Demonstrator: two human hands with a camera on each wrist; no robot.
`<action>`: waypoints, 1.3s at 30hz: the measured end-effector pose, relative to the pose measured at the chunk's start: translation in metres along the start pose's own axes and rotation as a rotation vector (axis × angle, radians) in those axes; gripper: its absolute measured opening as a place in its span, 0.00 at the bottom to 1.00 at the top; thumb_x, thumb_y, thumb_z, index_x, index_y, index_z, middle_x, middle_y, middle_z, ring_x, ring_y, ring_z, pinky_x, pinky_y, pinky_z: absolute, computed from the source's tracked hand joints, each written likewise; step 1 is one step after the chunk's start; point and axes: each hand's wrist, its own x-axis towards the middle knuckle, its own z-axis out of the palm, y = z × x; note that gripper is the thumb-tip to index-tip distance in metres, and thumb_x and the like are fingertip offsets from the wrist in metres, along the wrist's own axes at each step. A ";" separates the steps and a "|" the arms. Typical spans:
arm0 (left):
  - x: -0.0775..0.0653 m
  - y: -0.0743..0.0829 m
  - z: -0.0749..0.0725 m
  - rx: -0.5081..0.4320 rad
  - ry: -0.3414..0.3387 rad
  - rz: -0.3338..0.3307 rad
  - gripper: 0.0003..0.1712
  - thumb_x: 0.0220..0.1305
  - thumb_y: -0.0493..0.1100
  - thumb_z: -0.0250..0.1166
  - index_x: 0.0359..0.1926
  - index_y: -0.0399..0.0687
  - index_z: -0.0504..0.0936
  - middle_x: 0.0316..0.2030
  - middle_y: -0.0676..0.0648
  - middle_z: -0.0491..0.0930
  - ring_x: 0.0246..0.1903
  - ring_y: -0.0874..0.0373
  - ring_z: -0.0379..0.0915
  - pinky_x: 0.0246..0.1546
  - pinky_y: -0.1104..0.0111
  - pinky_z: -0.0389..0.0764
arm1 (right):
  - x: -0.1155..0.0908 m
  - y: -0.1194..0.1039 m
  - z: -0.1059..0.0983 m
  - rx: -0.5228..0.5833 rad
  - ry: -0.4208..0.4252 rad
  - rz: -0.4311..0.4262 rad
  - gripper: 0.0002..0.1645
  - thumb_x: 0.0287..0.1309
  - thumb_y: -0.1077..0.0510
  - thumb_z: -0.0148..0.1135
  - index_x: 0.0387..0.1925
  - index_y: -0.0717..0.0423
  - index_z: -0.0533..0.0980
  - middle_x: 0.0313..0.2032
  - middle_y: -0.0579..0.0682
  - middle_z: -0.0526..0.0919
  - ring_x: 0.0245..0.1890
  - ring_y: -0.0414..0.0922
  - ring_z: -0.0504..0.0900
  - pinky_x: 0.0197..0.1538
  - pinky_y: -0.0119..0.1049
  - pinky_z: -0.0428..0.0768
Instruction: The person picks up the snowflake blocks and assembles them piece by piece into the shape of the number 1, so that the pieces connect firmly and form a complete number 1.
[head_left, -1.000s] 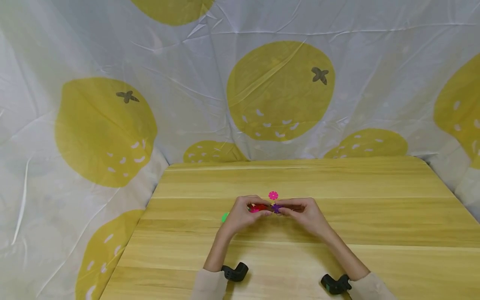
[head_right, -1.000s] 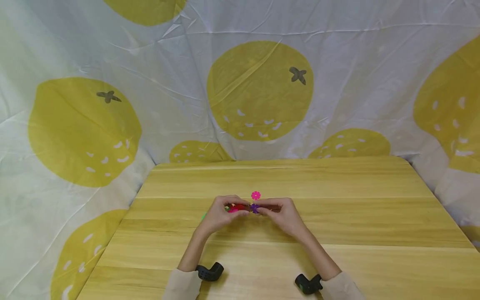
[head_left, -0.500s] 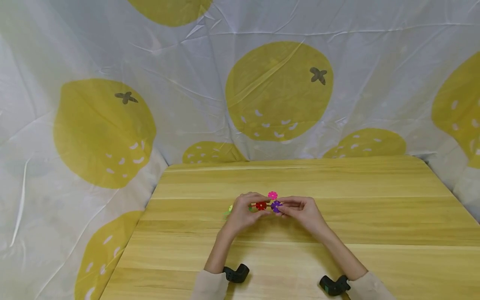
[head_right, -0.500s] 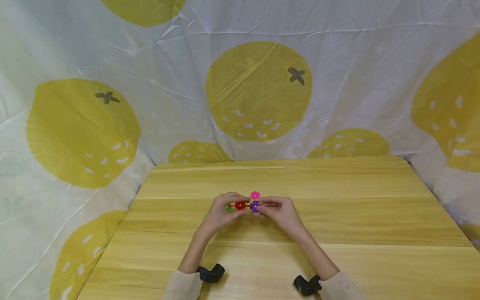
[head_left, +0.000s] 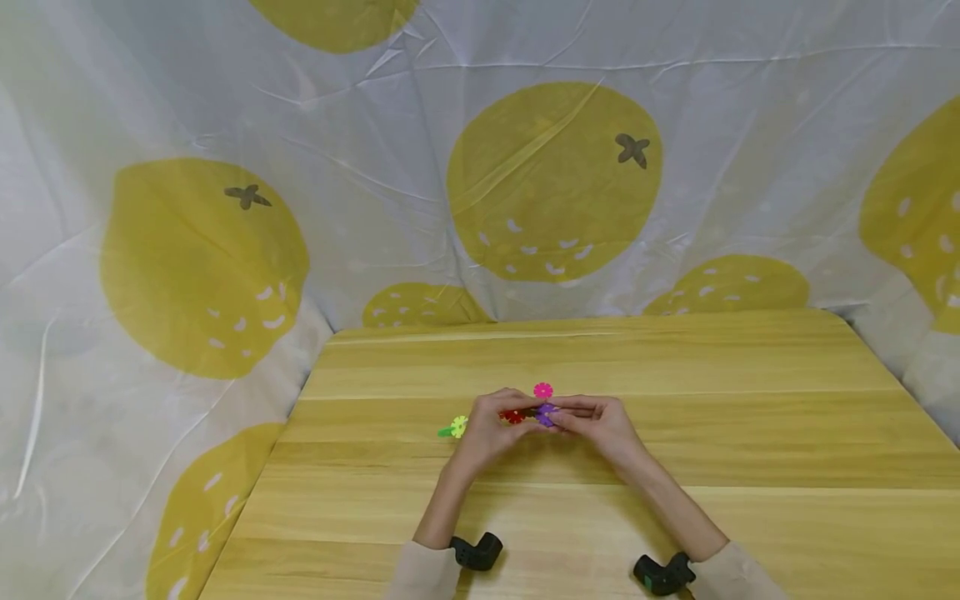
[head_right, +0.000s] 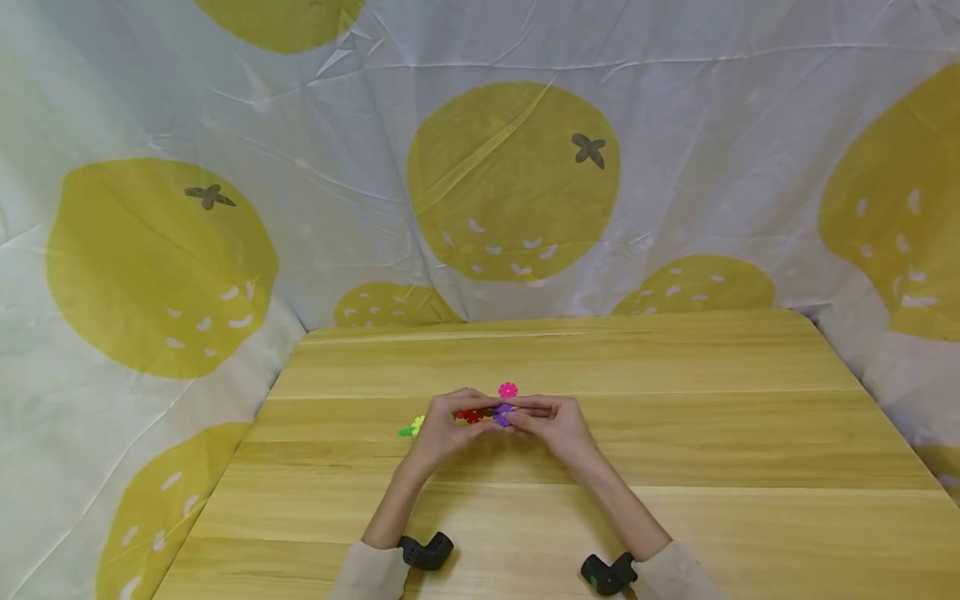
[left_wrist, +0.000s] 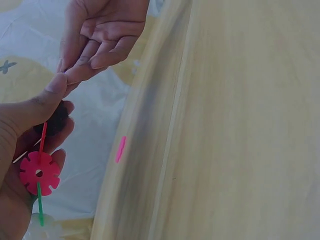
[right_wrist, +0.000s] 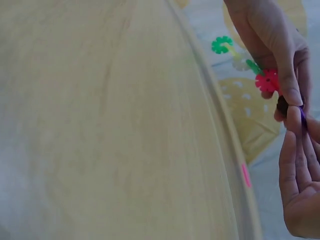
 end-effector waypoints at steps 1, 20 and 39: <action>0.000 0.000 -0.001 -0.002 0.001 -0.011 0.17 0.55 0.35 0.79 0.47 0.38 0.91 0.40 0.43 0.90 0.43 0.51 0.86 0.45 0.70 0.86 | 0.000 0.000 0.000 0.001 -0.002 0.001 0.24 0.67 0.64 0.67 0.59 0.77 0.77 0.46 0.54 0.91 0.39 0.38 0.91 0.46 0.33 0.88; -0.004 -0.009 -0.021 0.060 -0.024 -0.219 0.16 0.58 0.39 0.79 0.48 0.45 0.91 0.43 0.48 0.91 0.46 0.56 0.86 0.49 0.66 0.86 | 0.028 -0.001 -0.012 -0.242 0.131 0.043 0.23 0.65 0.63 0.70 0.59 0.71 0.80 0.40 0.61 0.89 0.35 0.47 0.90 0.39 0.36 0.88; -0.007 -0.009 -0.028 0.026 -0.087 -0.250 0.17 0.57 0.41 0.80 0.48 0.45 0.91 0.43 0.47 0.91 0.45 0.55 0.86 0.47 0.69 0.85 | 0.060 -0.001 0.000 -0.517 0.148 0.092 0.21 0.59 0.63 0.75 0.53 0.65 0.85 0.26 0.58 0.87 0.17 0.41 0.81 0.23 0.31 0.79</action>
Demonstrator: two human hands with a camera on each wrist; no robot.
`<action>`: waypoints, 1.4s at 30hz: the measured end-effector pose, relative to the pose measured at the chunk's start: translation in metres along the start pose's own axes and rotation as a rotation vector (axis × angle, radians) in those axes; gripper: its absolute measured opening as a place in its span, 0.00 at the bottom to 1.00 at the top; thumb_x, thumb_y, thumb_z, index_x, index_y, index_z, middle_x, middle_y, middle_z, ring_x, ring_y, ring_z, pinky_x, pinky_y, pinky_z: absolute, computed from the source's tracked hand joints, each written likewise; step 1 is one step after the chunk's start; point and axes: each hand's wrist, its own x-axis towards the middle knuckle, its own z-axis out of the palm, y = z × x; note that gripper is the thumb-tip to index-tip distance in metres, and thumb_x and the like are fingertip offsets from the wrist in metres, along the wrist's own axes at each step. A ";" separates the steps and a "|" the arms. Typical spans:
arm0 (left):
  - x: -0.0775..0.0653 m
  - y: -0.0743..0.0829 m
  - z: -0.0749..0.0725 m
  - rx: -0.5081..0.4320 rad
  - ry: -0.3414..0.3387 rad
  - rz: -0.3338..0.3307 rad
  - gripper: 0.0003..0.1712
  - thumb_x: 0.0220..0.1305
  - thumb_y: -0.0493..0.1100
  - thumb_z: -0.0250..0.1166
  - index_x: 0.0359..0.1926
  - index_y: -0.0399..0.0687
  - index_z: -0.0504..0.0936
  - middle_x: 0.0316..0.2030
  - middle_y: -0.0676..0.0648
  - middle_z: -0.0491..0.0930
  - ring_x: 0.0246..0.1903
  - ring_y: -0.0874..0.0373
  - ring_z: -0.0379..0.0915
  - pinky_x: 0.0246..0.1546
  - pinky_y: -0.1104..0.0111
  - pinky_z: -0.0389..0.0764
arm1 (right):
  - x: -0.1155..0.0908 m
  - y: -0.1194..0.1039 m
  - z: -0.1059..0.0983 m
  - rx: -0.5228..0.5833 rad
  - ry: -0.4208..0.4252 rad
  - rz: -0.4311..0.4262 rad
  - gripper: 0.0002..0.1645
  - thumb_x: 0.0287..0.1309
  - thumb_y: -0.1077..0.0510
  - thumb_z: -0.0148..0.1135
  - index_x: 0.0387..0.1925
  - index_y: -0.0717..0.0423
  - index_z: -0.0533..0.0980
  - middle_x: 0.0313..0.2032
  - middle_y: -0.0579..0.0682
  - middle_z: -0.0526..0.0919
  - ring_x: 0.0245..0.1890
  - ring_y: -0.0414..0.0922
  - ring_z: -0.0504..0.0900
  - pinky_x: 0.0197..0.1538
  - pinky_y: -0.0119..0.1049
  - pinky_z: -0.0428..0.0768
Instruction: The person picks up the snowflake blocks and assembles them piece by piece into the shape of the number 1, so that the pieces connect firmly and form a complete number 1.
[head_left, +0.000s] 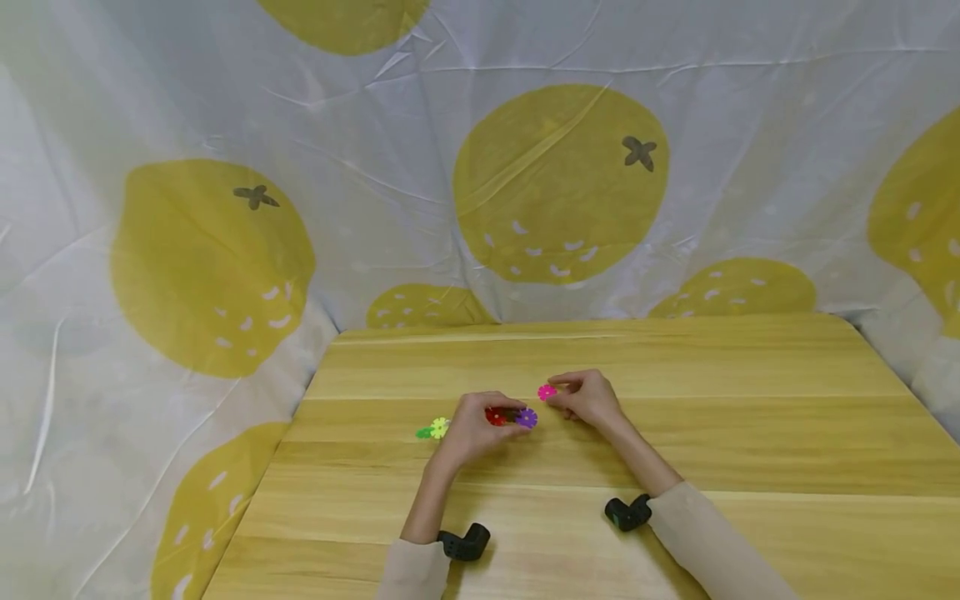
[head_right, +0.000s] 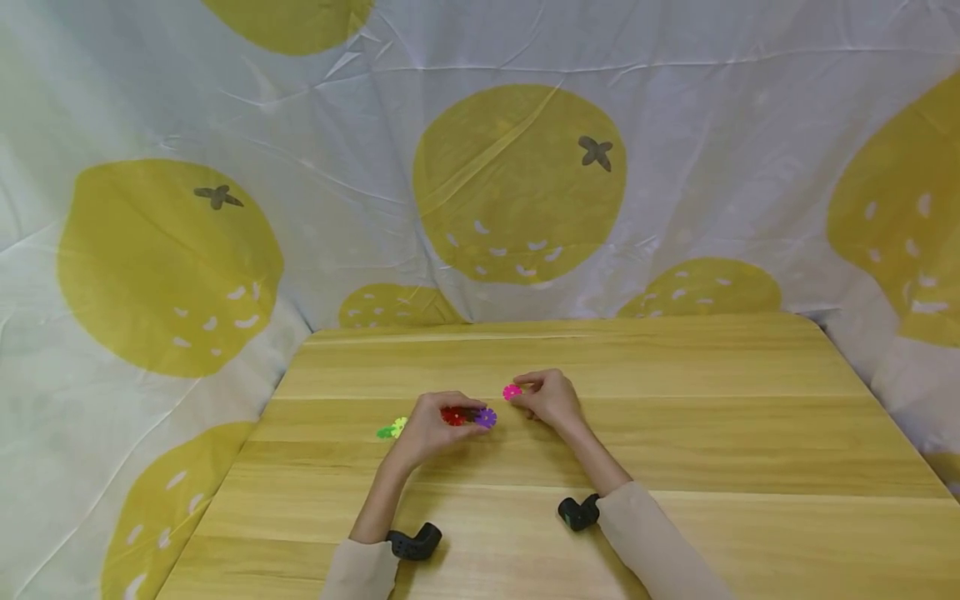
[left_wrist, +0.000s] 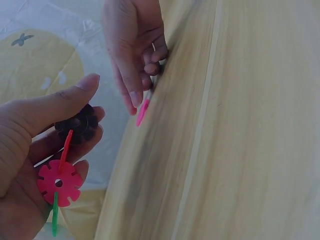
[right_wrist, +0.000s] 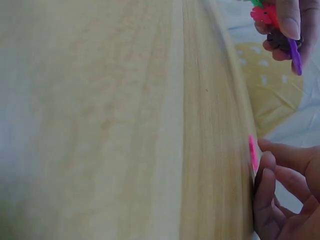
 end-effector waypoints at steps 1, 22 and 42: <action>0.000 0.000 0.000 0.001 0.004 -0.002 0.17 0.57 0.41 0.80 0.48 0.45 0.91 0.43 0.47 0.91 0.45 0.55 0.86 0.47 0.69 0.85 | 0.001 0.000 0.001 -0.013 0.004 -0.002 0.20 0.58 0.63 0.75 0.52 0.65 0.85 0.25 0.58 0.87 0.16 0.41 0.80 0.23 0.31 0.78; 0.000 0.000 0.002 0.033 0.011 -0.007 0.15 0.58 0.41 0.79 0.47 0.46 0.91 0.45 0.47 0.91 0.47 0.55 0.87 0.49 0.68 0.85 | -0.013 -0.001 -0.004 0.028 -0.019 -0.022 0.12 0.58 0.67 0.74 0.40 0.67 0.79 0.30 0.59 0.86 0.26 0.47 0.88 0.32 0.35 0.88; -0.001 0.003 0.004 -0.039 -0.021 0.011 0.15 0.60 0.42 0.77 0.49 0.47 0.91 0.42 0.49 0.91 0.43 0.59 0.85 0.41 0.74 0.83 | -0.057 -0.001 -0.014 0.139 -0.128 -0.228 0.11 0.64 0.61 0.71 0.47 0.59 0.85 0.39 0.58 0.91 0.40 0.54 0.91 0.42 0.37 0.89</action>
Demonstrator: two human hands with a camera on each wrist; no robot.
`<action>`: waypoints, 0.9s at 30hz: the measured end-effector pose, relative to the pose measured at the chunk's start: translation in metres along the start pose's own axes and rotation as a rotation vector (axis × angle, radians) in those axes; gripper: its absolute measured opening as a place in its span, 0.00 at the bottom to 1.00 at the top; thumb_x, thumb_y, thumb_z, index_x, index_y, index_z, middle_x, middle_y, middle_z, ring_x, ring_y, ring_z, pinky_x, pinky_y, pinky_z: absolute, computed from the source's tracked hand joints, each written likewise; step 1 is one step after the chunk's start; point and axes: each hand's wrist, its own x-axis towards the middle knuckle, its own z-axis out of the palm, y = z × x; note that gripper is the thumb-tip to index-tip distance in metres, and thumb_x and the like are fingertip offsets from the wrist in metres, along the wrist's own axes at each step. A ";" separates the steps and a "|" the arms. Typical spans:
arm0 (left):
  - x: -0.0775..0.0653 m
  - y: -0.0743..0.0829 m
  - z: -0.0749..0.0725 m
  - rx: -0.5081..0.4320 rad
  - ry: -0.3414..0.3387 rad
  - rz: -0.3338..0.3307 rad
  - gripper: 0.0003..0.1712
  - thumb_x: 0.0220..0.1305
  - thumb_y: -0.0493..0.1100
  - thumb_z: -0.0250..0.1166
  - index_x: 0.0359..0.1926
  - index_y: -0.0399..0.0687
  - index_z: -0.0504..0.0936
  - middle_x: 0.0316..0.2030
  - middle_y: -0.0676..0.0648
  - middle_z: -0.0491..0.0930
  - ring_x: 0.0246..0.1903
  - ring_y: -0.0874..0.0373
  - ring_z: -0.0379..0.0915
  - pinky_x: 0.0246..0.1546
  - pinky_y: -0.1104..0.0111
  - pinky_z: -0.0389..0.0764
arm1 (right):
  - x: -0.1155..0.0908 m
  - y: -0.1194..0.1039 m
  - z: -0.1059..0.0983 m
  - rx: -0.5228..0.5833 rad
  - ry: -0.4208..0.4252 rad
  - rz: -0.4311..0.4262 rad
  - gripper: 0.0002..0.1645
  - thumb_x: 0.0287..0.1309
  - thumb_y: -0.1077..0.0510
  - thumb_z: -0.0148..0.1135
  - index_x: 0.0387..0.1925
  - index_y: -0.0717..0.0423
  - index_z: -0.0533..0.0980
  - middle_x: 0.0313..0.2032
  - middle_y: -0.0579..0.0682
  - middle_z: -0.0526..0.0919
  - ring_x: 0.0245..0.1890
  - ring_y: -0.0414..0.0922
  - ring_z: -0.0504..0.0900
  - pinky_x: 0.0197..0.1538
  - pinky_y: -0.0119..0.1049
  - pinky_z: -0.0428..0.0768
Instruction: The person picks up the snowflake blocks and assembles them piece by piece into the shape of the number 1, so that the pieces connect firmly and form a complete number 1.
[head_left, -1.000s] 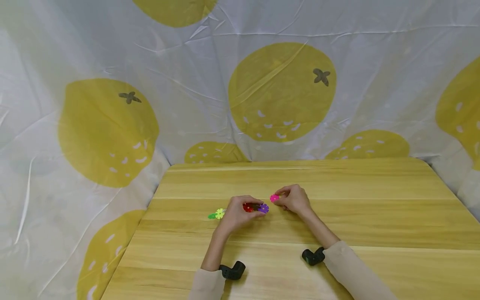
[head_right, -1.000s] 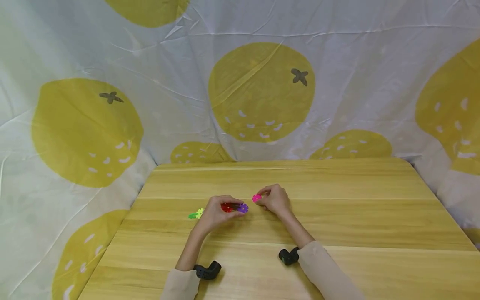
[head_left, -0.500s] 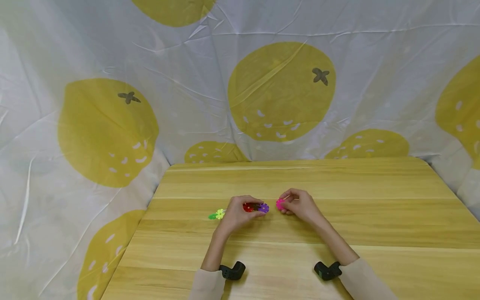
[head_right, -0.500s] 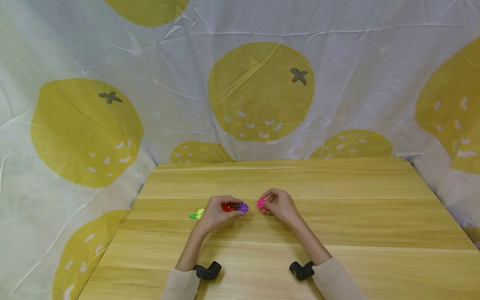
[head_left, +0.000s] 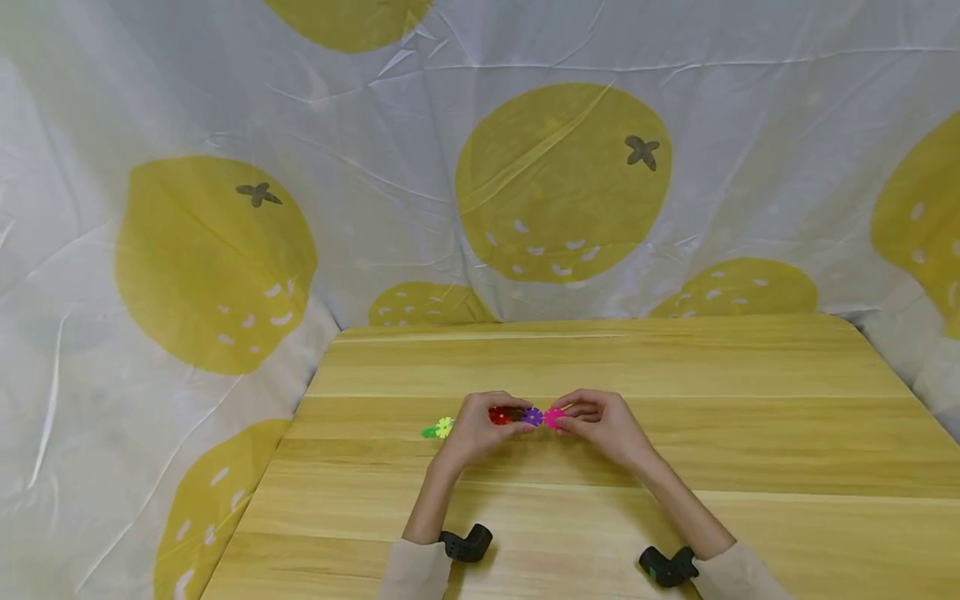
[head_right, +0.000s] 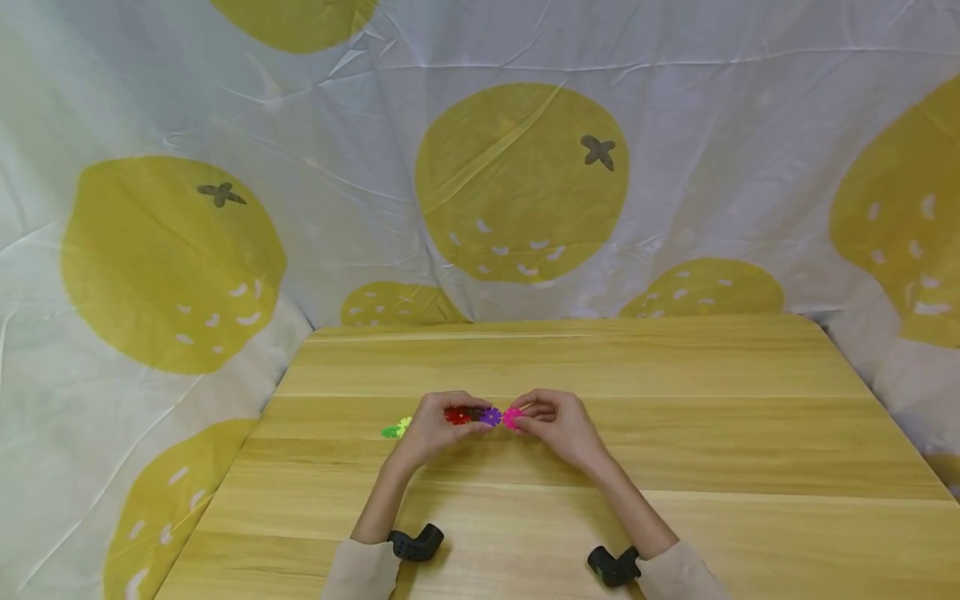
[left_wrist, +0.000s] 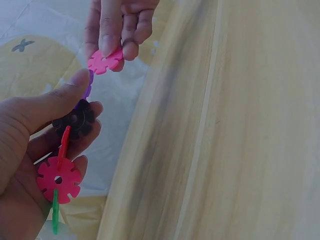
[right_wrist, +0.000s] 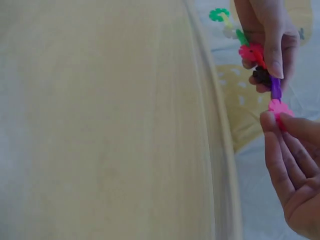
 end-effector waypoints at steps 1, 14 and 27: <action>0.000 0.000 0.000 -0.002 0.000 0.004 0.15 0.60 0.42 0.77 0.49 0.46 0.91 0.42 0.48 0.91 0.42 0.58 0.85 0.41 0.74 0.83 | 0.000 0.000 0.001 -0.005 0.004 -0.005 0.11 0.64 0.60 0.71 0.47 0.58 0.85 0.39 0.57 0.92 0.39 0.54 0.92 0.42 0.37 0.89; 0.001 0.001 0.003 -0.013 0.001 0.030 0.12 0.61 0.41 0.76 0.46 0.45 0.91 0.39 0.47 0.90 0.40 0.57 0.84 0.39 0.75 0.82 | -0.002 0.001 0.003 0.059 0.002 -0.072 0.10 0.64 0.60 0.71 0.45 0.60 0.88 0.40 0.60 0.92 0.40 0.61 0.91 0.44 0.48 0.89; 0.003 0.001 0.009 -0.021 -0.002 0.057 0.11 0.60 0.40 0.77 0.44 0.44 0.92 0.37 0.47 0.89 0.33 0.63 0.76 0.33 0.76 0.77 | -0.005 -0.002 0.006 0.056 0.037 -0.059 0.08 0.62 0.63 0.72 0.42 0.61 0.89 0.38 0.60 0.92 0.38 0.57 0.92 0.42 0.41 0.90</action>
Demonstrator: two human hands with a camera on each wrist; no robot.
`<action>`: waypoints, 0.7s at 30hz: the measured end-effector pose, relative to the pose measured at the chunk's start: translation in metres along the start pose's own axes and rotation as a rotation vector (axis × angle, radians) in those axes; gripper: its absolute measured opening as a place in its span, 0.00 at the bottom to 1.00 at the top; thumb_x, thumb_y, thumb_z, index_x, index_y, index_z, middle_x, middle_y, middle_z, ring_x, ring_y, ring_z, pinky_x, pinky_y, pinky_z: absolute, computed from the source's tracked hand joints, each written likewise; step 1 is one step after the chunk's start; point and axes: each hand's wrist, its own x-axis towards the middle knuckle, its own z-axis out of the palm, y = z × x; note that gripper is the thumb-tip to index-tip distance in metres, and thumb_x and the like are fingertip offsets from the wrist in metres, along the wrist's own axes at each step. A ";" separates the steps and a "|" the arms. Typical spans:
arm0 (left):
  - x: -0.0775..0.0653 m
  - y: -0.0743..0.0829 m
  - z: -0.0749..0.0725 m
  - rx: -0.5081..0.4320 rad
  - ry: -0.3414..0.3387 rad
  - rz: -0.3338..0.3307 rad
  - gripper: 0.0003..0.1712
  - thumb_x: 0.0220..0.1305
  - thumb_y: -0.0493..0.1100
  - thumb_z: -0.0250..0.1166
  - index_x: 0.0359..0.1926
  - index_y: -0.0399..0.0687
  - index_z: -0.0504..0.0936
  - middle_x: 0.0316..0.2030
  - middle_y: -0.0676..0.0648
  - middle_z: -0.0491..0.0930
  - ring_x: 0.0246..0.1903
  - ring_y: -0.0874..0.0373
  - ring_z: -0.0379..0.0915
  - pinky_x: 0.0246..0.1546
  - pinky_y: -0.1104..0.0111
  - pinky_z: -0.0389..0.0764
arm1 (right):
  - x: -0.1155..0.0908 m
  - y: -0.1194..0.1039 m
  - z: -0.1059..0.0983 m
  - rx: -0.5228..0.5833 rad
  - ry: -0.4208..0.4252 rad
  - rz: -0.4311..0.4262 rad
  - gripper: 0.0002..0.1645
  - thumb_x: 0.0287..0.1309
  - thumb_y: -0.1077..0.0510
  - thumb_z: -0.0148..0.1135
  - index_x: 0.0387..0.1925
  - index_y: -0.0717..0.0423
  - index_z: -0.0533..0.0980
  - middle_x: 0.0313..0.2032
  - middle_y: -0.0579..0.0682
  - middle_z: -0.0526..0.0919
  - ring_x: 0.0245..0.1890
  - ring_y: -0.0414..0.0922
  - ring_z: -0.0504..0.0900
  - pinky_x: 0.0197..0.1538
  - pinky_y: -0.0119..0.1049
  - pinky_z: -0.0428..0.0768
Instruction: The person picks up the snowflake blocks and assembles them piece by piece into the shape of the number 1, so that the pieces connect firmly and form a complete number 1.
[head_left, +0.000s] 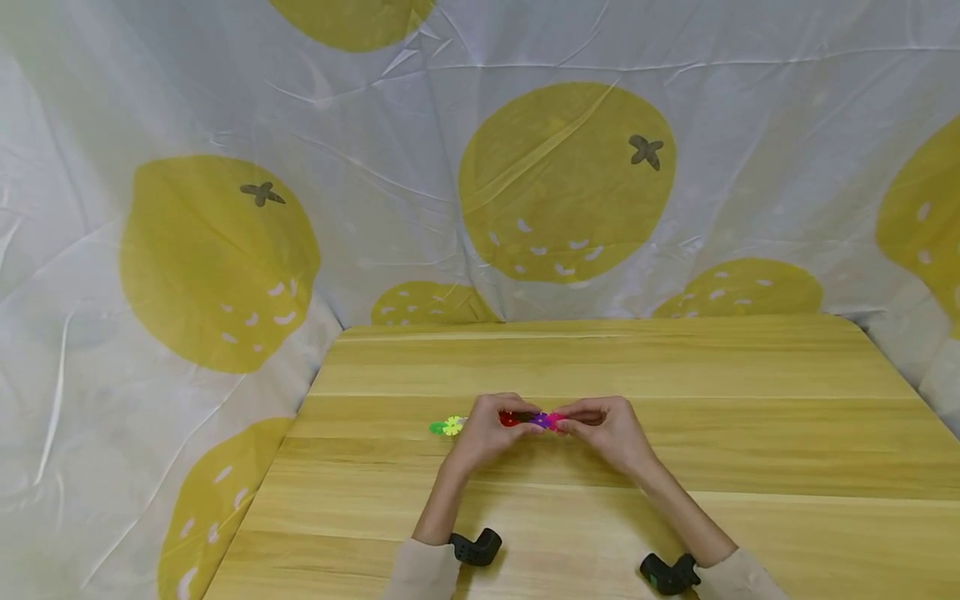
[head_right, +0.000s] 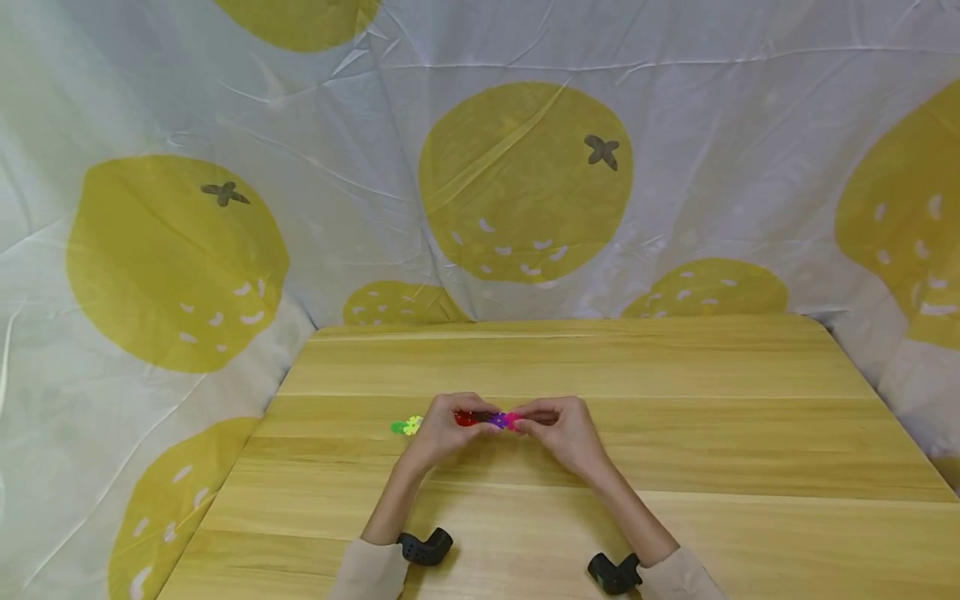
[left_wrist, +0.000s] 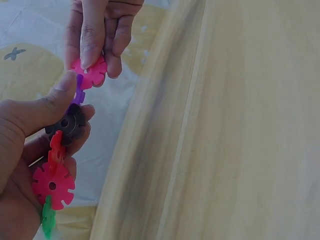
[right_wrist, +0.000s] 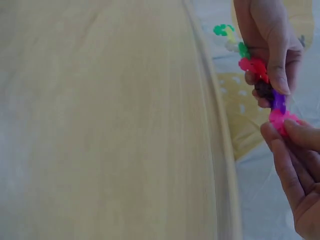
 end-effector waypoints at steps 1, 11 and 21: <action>0.000 0.000 0.000 0.001 -0.001 -0.002 0.11 0.61 0.40 0.76 0.44 0.43 0.92 0.37 0.47 0.89 0.33 0.63 0.76 0.33 0.76 0.77 | 0.000 -0.001 0.000 -0.004 0.004 -0.001 0.08 0.62 0.64 0.72 0.42 0.61 0.89 0.38 0.60 0.92 0.38 0.56 0.92 0.42 0.41 0.90; 0.000 0.000 -0.005 -0.020 0.032 -0.021 0.13 0.60 0.41 0.77 0.47 0.45 0.92 0.40 0.47 0.90 0.40 0.56 0.85 0.39 0.75 0.83 | 0.001 0.000 -0.001 -0.046 0.030 0.016 0.15 0.62 0.58 0.73 0.50 0.59 0.86 0.44 0.59 0.91 0.41 0.54 0.91 0.43 0.39 0.89; 0.000 0.003 -0.006 -0.008 0.022 -0.035 0.15 0.62 0.43 0.76 0.50 0.45 0.91 0.41 0.49 0.90 0.40 0.62 0.82 0.39 0.75 0.84 | 0.002 0.005 -0.003 0.054 0.014 0.002 0.15 0.65 0.59 0.70 0.49 0.63 0.87 0.47 0.63 0.90 0.44 0.51 0.92 0.48 0.47 0.88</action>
